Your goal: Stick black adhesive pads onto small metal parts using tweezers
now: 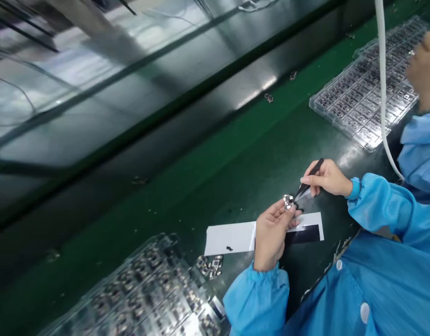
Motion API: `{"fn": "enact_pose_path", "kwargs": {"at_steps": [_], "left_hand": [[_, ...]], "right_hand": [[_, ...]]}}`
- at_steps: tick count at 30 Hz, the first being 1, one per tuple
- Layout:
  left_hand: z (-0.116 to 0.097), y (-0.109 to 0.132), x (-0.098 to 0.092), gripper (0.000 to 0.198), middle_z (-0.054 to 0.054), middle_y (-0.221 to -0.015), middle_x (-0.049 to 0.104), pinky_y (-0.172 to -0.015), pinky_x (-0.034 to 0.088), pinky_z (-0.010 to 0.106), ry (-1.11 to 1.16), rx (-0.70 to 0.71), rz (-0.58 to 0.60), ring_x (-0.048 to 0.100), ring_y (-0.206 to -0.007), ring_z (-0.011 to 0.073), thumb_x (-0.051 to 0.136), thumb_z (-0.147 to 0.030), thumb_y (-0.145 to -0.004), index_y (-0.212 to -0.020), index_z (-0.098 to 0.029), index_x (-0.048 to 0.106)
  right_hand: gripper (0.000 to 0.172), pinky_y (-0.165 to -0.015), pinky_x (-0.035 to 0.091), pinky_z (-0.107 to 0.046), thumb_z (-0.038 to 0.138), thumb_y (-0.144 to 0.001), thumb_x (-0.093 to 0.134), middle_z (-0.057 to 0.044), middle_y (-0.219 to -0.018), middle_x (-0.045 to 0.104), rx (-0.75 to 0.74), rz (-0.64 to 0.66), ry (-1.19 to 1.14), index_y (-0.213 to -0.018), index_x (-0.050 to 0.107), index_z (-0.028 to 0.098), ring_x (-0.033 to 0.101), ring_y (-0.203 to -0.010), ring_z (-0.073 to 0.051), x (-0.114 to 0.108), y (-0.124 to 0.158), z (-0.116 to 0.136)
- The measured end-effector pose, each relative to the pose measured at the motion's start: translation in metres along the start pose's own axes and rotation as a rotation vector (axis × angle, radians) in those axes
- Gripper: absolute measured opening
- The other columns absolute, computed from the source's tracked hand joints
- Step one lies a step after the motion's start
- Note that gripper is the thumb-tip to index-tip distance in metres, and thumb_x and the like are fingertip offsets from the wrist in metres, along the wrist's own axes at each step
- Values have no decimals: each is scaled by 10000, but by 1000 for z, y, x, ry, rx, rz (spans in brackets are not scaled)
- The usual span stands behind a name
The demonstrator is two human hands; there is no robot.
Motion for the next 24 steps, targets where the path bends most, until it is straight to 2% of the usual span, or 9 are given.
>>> {"fn": "enact_pose_path", "kwargs": {"at_steps": [4,9,15,24], "left_hand": [[4,0,2,416,64,-817,702,-554,539,208,-13,-57,45,676,-696,154,813,-253,-574,-932,-108,659],[7,1,6,386,94,-916,714,-700,566,249,68,-108,132,687,-819,183,785,-194,-615,-971,-105,665],[7,3,6,370,112,-954,715,-737,560,269,66,-84,118,690,-836,196,755,-202,-652,-994,-103,653],[6,3,6,420,113,-954,715,-775,558,310,42,-81,105,688,-855,212,762,-217,-635,-1018,-105,630]], "right_hand": [[357,-327,415,-165,404,-602,768,22,-392,580,1,16,42,-669,563,119,540,-324,-99,4,0,-3],[345,-335,423,-162,400,-624,754,31,-397,569,-6,43,93,-682,558,122,547,-338,-96,8,2,-3],[341,-330,421,-157,381,-609,767,42,-402,557,10,41,92,-666,551,124,546,-340,-91,11,4,-4],[337,-328,429,-157,365,-604,773,46,-415,551,9,67,85,-661,543,125,550,-350,-90,14,4,-6]]}}
Point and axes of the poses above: each hand's wrist, its own y-axis away from the middle knuckle, its own x-axis out of the palm, z = x × y, the point moved 8 cm from there along -y, towards the middle knuckle
